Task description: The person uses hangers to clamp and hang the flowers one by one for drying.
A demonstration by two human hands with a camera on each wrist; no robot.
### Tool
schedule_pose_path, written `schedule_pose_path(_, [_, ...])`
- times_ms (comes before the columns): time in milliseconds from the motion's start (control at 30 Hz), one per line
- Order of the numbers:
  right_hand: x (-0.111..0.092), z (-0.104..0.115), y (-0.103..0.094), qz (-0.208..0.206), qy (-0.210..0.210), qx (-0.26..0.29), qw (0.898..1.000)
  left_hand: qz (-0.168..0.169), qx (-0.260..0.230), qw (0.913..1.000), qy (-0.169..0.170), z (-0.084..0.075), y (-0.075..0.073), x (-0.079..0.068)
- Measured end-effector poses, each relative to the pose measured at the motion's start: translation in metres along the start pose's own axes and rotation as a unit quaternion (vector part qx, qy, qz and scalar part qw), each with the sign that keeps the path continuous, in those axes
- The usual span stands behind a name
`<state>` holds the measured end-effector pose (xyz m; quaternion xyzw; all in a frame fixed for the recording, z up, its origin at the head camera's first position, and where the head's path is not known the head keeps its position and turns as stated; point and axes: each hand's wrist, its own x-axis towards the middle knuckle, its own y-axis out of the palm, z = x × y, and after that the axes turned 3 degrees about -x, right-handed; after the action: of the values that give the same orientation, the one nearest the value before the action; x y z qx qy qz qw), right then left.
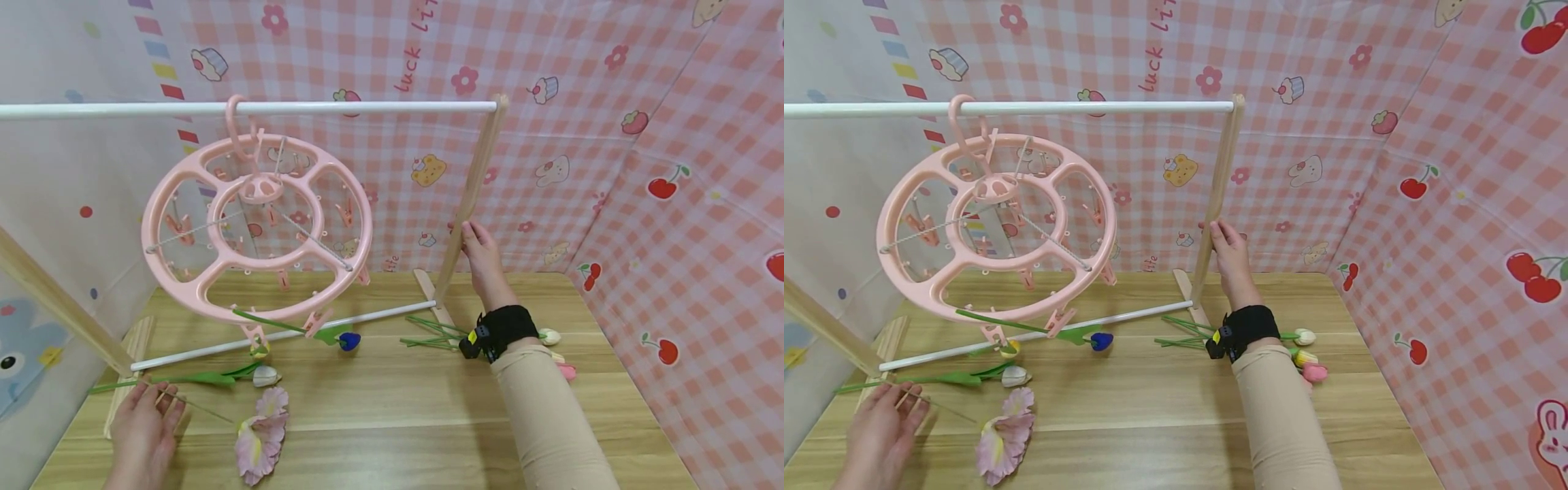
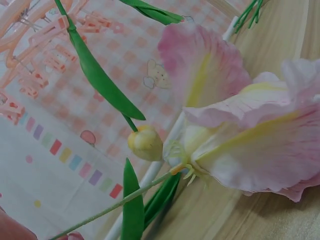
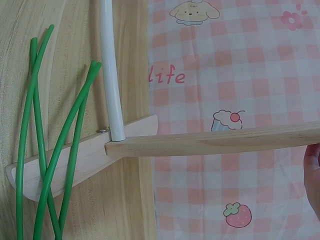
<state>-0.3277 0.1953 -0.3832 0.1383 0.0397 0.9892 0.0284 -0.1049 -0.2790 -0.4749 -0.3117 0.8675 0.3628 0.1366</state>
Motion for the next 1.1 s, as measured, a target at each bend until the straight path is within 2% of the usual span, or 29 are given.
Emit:
schedule_pose_path(200, [0.000, -0.001, -0.001, -0.002, 0.001, 0.000, 1.000, 0.014, -0.001, 0.9984, 0.055, 0.004, -0.009, 0.011])
schedule_pose_path(300, [0.000, 0.000, -0.001, -0.005, 0.004, 0.002, 1.000, 0.021, -0.006, 0.9962, 0.085, 0.004, -0.009, 0.010])
schedule_pose_path(400, [0.000, 0.000, 0.000, -0.006, 0.005, 0.004, 1.000, 0.008, -0.008, 0.9957, 0.092, 0.000, 0.000, 0.002])
schedule_pose_path(533, [-0.001, 0.001, 0.000, -0.007, 0.003, 0.003, 1.000, -0.007, -0.021, 0.9956, 0.092, -0.007, 0.016, -0.017])
schedule_pose_path(700, [0.000, 0.000, 0.000, 0.000, -0.003, 0.001, 1.000, -0.006, -0.030, 0.9941, 0.104, -0.010, 0.026, -0.030])
schedule_pose_path(933, [0.000, 0.000, 0.000, 0.001, -0.004, 0.004, 1.000, -0.011, -0.034, 0.9877, 0.152, -0.010, 0.035, -0.040])
schedule_pose_path(1100, [0.000, 0.001, 0.000, 0.000, -0.001, 0.003, 1.000, -0.010, -0.033, 0.9798, 0.197, -0.012, 0.041, -0.047])
